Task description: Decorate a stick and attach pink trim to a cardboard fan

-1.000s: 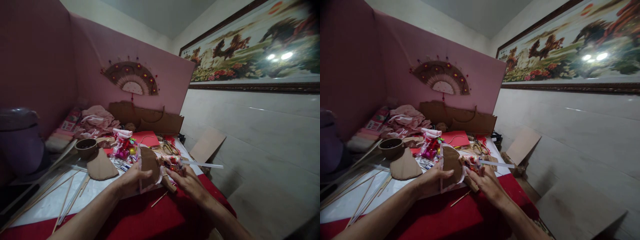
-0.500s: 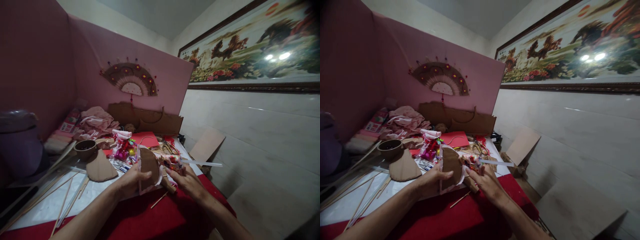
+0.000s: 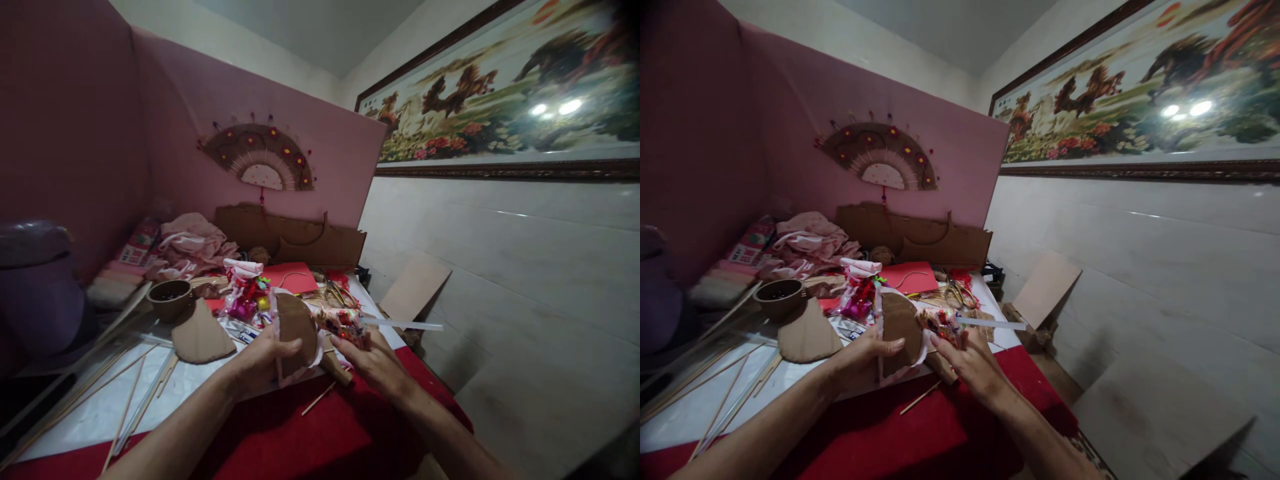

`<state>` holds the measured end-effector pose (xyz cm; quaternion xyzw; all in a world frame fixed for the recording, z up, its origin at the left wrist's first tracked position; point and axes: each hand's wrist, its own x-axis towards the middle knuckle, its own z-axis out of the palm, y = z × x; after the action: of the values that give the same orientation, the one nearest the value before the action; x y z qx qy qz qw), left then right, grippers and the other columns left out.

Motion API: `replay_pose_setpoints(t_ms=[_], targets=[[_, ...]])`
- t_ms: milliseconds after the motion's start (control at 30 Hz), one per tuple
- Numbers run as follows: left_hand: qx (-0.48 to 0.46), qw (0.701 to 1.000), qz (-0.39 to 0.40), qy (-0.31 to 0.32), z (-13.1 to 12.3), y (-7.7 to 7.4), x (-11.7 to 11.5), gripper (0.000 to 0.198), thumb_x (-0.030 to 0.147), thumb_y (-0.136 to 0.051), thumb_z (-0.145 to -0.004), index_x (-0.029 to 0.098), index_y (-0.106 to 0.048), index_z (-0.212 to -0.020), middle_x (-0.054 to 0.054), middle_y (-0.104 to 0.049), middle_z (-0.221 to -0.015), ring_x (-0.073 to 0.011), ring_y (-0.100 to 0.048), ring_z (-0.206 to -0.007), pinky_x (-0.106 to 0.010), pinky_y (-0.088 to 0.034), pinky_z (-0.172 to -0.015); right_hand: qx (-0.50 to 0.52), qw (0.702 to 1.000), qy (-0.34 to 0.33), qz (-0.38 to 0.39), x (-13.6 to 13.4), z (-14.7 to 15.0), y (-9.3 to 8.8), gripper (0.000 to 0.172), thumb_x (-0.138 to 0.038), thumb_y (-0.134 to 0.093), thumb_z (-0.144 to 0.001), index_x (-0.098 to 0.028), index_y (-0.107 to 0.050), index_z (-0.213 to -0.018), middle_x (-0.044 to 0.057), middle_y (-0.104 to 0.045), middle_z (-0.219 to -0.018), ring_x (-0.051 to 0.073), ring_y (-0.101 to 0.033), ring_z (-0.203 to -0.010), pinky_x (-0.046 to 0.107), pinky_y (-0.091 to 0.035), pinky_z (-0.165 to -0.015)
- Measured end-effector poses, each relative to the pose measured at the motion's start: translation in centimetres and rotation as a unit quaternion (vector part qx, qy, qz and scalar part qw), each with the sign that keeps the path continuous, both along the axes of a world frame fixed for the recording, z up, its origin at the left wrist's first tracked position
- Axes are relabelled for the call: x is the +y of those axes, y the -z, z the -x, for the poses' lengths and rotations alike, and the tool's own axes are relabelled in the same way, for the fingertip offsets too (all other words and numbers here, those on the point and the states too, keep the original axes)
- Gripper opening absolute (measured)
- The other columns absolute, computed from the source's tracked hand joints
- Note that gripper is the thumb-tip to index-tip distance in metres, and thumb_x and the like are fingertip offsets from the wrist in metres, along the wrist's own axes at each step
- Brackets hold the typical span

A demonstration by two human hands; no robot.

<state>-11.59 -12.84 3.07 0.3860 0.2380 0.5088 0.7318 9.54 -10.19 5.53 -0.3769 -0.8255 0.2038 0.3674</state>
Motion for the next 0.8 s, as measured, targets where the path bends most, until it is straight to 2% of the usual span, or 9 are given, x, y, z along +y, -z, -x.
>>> replay_pose_setpoints(t_ms=[200, 300, 400, 533, 667, 800], targets=[[-0.006, 1.0, -0.005, -0.003, 0.3, 0.2, 0.2, 0.041, 0.01, -0.067, -0.069, 0.018, -0.057, -0.108, -0.009, -0.065, -0.091, -0.0199, -0.062, -0.075, -0.038, -0.05, -0.069, 0.032, 0.997, -0.025, 0.072, -0.8, 0.2, -1.0, 0.027, -0.04, -0.052, -0.084, -0.029, -0.067, -0.104, 0.002, -0.069, -0.103, 0.023, -0.063, -0.095, 0.037, -0.047, -0.09], [-0.005, 1.0, 0.003, 0.006, 0.2, 0.1, 0.1, 0.036, 0.01, -0.067, -0.069, 0.017, -0.059, -0.103, -0.008, -0.065, -0.087, -0.0183, -0.061, -0.071, -0.038, -0.05, -0.07, 0.043, 0.996, -0.024, 0.07, -0.9, 0.5, -1.6, 0.028, -0.039, -0.051, -0.085, -0.027, -0.066, -0.105, 0.004, -0.069, -0.104, 0.023, -0.062, -0.096, 0.037, -0.047, -0.09], [-0.006, 1.0, 0.009, 0.011, 0.1, 0.0, 0.0, 0.03, 0.011, -0.068, -0.069, 0.015, -0.06, -0.097, -0.008, -0.065, -0.087, -0.0175, -0.061, -0.073, -0.035, -0.05, -0.072, 0.019, 1.0, -0.004, 0.019, -0.8, 0.8, -1.6, 0.027, -0.036, -0.049, -0.085, -0.025, -0.068, -0.102, 0.005, -0.07, -0.101, 0.024, -0.061, -0.099, 0.038, -0.046, -0.09], [-0.013, 1.0, 0.012, 0.019, 0.1, -0.1, -0.1, 0.038, 0.011, -0.068, -0.07, 0.018, -0.057, -0.105, -0.01, -0.065, -0.096, -0.0212, -0.063, -0.081, -0.038, -0.05, -0.075, -0.044, 0.996, 0.021, -0.075, -0.3, 0.4, -0.3, 0.028, -0.031, -0.044, -0.087, -0.026, -0.068, -0.101, 0.007, -0.069, -0.093, 0.024, -0.061, -0.091, 0.038, -0.048, -0.083], [-0.019, 0.999, 0.013, 0.025, 0.1, -0.1, -0.2, 0.041, 0.01, -0.067, -0.071, 0.018, -0.055, -0.109, -0.011, -0.066, -0.097, -0.0221, -0.064, -0.082, -0.036, -0.05, -0.071, -0.121, 0.982, -0.011, -0.144, 0.6, -0.8, 1.3, 0.035, -0.023, -0.047, -0.083, -0.029, -0.065, -0.112, 0.008, -0.067, -0.096, 0.026, -0.059, -0.093, 0.04, -0.047, -0.082], [-0.027, 0.999, 0.011, 0.028, 0.1, -0.1, -0.2, 0.042, 0.01, -0.067, -0.071, 0.018, -0.056, -0.11, -0.011, -0.065, -0.099, -0.021, -0.064, -0.082, -0.034, -0.05, -0.072, -0.16, 0.97, -0.02, -0.183, 1.1, -1.1, 2.0, 0.039, -0.021, -0.046, -0.083, -0.03, -0.062, -0.117, 0.008, -0.065, -0.102, 0.026, -0.058, -0.094, 0.039, -0.049, -0.08]])
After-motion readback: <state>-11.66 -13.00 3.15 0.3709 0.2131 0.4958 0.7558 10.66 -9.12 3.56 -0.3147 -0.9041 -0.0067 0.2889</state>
